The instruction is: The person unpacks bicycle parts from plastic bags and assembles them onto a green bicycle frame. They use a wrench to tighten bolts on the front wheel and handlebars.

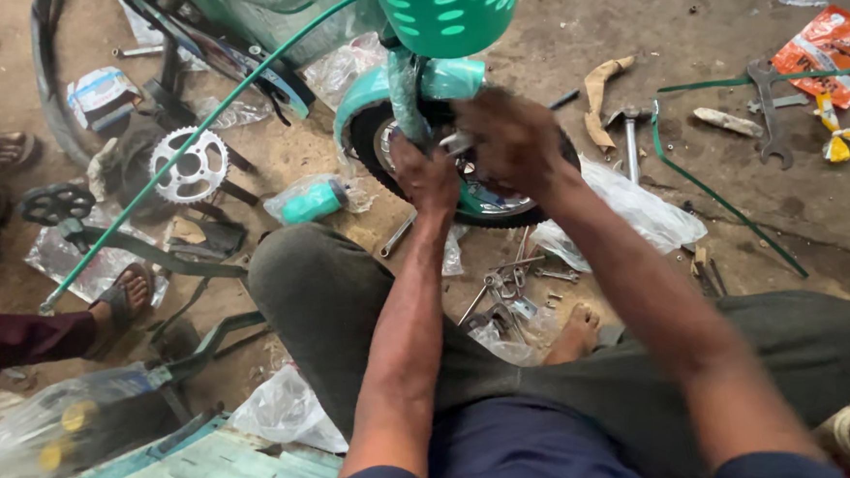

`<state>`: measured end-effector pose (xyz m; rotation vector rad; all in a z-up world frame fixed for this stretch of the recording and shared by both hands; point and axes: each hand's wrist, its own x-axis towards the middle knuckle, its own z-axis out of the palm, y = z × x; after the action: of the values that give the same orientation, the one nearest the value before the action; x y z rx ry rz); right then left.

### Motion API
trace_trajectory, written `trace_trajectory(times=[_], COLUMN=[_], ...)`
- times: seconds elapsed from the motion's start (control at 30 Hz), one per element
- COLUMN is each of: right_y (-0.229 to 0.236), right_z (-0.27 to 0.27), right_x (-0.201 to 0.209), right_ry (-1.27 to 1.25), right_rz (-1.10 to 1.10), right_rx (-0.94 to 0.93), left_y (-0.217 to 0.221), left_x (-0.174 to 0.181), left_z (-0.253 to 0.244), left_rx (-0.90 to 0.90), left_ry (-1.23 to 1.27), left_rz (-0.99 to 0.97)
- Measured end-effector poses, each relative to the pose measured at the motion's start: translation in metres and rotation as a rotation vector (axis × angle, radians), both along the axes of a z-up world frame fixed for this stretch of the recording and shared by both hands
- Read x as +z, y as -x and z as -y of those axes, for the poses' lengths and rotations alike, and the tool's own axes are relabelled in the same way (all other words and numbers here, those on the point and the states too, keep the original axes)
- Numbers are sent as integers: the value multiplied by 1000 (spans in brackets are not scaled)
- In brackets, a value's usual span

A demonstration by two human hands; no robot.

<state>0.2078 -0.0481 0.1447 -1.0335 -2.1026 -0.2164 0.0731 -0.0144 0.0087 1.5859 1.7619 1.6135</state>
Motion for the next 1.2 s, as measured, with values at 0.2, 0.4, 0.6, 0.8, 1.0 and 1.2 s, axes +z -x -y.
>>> trace_trajectory(times=[0.2, 0.4, 0.6, 0.8, 1.0, 1.2], right_y=[42, 45, -27, -121, -108, 33], right_z=[-62, -48, 1, -4, 34, 131], right_x=[42, 46, 7, -121, -173, -131], right_ry=[-7, 75, 111, 569, 264, 349], right_rz=[543, 489, 90, -528, 232, -341], right_rx=[203, 231, 50, -381, -361, 294], left_y=[2, 7, 11, -1, 17, 91], left_x=[-1, -1, 22, 17, -27, -93], left_z=[-1, 3, 6, -29, -58, -111], left_rx=[-29, -77, -79, -121, -91, -124], left_ry=[104, 28, -116, 26, -46, 168], left_rz=[119, 30, 245, 687, 784, 492])
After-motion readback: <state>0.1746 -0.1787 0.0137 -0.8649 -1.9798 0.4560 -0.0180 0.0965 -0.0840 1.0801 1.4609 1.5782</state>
